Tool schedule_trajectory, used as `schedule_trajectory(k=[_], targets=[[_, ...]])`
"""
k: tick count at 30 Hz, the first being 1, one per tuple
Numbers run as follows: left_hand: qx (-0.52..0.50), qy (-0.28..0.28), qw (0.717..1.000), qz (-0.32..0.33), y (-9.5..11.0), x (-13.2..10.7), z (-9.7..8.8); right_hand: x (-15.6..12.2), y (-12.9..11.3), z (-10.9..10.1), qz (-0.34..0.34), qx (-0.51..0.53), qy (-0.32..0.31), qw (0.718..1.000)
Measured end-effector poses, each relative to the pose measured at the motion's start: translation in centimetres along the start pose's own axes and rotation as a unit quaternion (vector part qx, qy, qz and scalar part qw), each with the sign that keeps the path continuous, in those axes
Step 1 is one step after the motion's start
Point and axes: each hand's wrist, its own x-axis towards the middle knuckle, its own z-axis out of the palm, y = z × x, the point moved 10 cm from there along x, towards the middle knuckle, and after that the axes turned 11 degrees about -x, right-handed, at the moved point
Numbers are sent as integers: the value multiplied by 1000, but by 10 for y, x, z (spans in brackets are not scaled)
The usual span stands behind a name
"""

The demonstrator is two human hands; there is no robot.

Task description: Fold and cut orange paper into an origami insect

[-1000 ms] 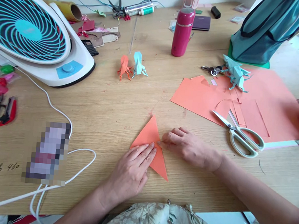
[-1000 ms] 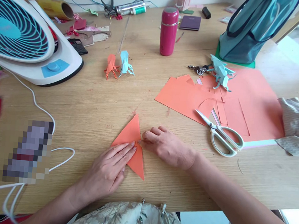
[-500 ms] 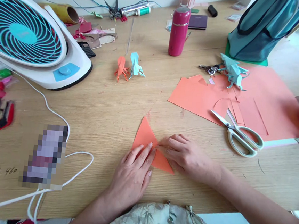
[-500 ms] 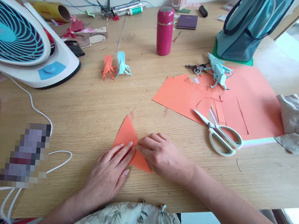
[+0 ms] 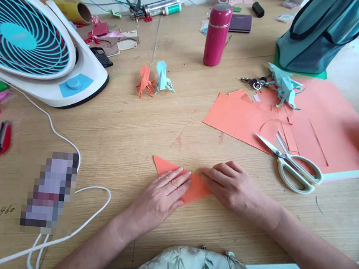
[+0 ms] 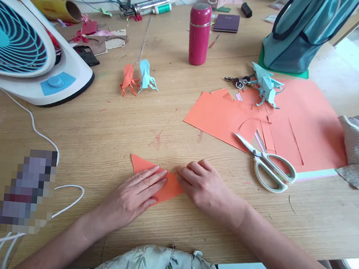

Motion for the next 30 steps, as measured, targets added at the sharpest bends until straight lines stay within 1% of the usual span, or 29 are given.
schedule_trajectory(k=[2, 3, 5, 7, 8, 9, 11, 13, 17, 20, 24, 27, 30], targets=[[22, -9, 999, -29, 2, 1, 9, -5, 6, -5, 45, 5, 9, 999], [33, -4, 998, -44, 4, 2, 13, -7, 6, -7, 65, 11, 14, 998], [55, 5, 995, -84, 7, 5, 19, -9, -3, -9, 80, 21, 18, 996], [71, 21, 990, -117, 8, 7, 21, -7, -18, -2, 71, 34, -10, 997], [73, 25, 990, -118, 10, 9, 21, -6, -26, 1, 62, 38, -15, 997], [75, 28, 990, -112, 12, 9, 22, -5, -30, 5, 70, 35, -19, 997], [83, 27, 992, -88, 14, 10, 22, -5, -32, 12, 91, 25, -24, 995], [86, 29, 993, -77, 13, 8, 21, -7, -30, 19, 110, 21, -30, 993], [61, 32, 992, -108, 2, 1, 20, -14, -24, 27, 145, 15, -63, 987], [47, 11, 991, -122, 0, -1, 25, -14, -23, 25, 173, 15, -59, 983], [37, -6, 992, -119, -3, -2, 28, -9, -26, 28, 173, 20, -55, 983], [36, -11, 992, -120, -5, -3, 27, -12, -24, 34, 181, -8, -62, 981], [39, -5, 988, -148, -9, -5, 26, -17, -17, 37, 206, -35, -64, 976]])
